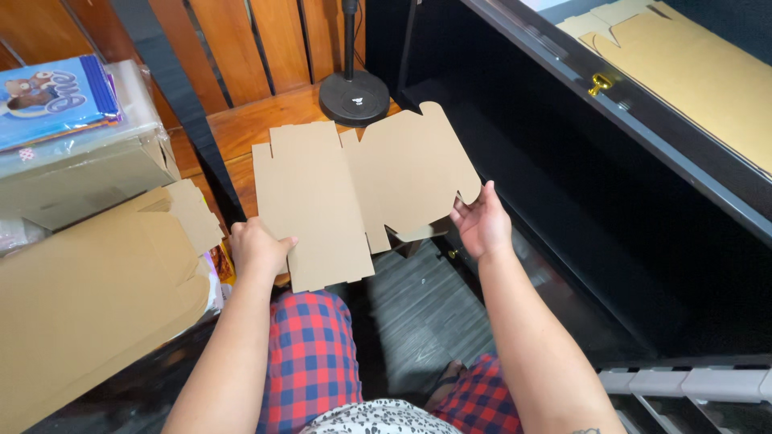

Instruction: The person picks up flat cardboard pieces from a wooden chair and places them into a black cabinet. They repeatedly lift, align, and stack the cardboard pieces inside the cabinet.

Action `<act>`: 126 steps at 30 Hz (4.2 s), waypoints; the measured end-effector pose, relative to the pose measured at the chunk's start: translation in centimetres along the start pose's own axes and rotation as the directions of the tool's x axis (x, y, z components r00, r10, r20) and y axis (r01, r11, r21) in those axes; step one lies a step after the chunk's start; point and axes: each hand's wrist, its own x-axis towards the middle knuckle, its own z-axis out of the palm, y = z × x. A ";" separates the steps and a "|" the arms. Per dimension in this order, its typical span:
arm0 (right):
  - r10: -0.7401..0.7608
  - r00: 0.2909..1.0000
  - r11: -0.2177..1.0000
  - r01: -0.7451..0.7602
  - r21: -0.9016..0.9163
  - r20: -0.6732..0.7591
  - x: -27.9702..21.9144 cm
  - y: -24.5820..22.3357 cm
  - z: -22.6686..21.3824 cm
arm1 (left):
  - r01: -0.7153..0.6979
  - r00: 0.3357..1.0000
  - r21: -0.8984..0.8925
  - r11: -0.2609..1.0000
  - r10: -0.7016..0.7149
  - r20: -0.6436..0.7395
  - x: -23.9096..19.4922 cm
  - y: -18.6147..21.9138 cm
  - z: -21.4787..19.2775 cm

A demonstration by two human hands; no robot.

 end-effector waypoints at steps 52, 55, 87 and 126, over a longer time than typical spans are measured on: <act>0.284 0.956 0.751 -0.170 -0.638 0.080 -0.9 14.0 8.7 | 0.035 0.984 -0.272 0.962 0.014 0.176 -3.2 2.9 -9.1; 0.289 0.952 0.760 -0.165 -0.628 0.100 -1.2 13.3 8.7 | 0.039 0.982 -0.270 0.962 0.012 0.186 -3.0 2.7 -9.2; 0.189 0.974 0.981 -0.194 -0.023 -0.122 -4.0 13.8 6.8 | 0.319 0.928 -0.815 0.484 0.016 0.373 -1.4 4.9 5.2; 0.035 0.996 0.831 0.015 -0.556 0.078 -16.0 -7.5 7.3 | -0.101 0.991 -0.887 0.451 0.121 -0.051 -4.3 1.5 -8.6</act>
